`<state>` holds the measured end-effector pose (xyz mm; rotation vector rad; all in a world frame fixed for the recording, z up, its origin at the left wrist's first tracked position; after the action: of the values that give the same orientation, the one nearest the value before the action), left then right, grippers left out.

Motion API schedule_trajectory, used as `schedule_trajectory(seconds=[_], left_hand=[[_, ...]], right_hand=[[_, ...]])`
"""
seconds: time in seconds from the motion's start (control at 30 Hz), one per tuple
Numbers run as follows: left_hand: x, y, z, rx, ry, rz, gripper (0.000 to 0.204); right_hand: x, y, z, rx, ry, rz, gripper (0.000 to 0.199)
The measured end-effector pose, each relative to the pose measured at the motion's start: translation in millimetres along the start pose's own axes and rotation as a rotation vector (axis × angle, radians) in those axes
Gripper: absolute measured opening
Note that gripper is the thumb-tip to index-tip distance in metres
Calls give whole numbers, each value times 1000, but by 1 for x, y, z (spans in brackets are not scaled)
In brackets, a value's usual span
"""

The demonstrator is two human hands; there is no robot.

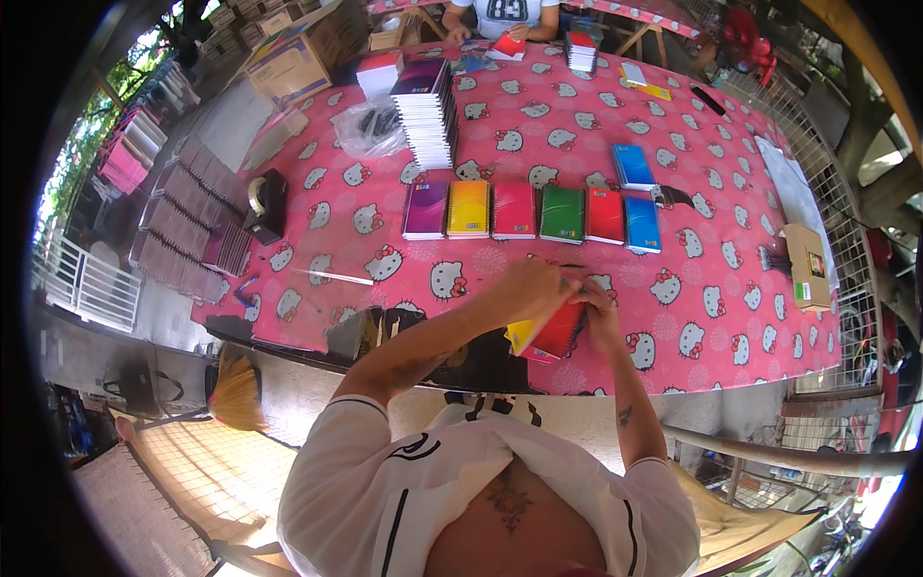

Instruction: The person picks up several small notebooks one by one and places them into a clear plastic sleeve. They then seal the sleeve with a piece of tape from a dispenser and place the packaged items aside.

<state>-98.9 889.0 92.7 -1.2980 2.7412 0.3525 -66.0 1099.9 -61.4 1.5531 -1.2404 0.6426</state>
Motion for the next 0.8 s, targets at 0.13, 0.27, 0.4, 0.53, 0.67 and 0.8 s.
schedule_trajectory(seconds=[0.13, 0.27, 0.4, 0.53, 0.67, 0.8], left_hand=[[12, -1, 59, -334, -356, 29, 23], [189, -48, 39, -681, 214, -788, 60], [251, -75, 28, -349, 171, -1136, 59], [208, -62, 17, -583, 163, -887, 48], [108, -22, -30, -310, -570, -13, 35], [14, -7, -19, 0, -375, 355, 40]], right_hand=[[11, -15, -1, -289, 117, 299, 37], [50, -56, 13, -393, 376, 554, 51], [55, -63, 42, -419, 424, 511, 69], [51, -60, 43, -393, -245, 416, 87], [25, -58, 39, -484, 210, 533, 79], [70, -48, 27, -541, 562, 812, 74]])
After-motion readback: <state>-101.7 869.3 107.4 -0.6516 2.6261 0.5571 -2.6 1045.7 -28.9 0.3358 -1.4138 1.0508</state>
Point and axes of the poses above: each hand's wrist, its own y-axis towards the middle knuckle, its own z-axis out of the palm, x = y × z, the point moved 1 cm from there along y, towards the middle knuckle, and after that the axes turned 14 degrees about -x, right-handed, at the moved point
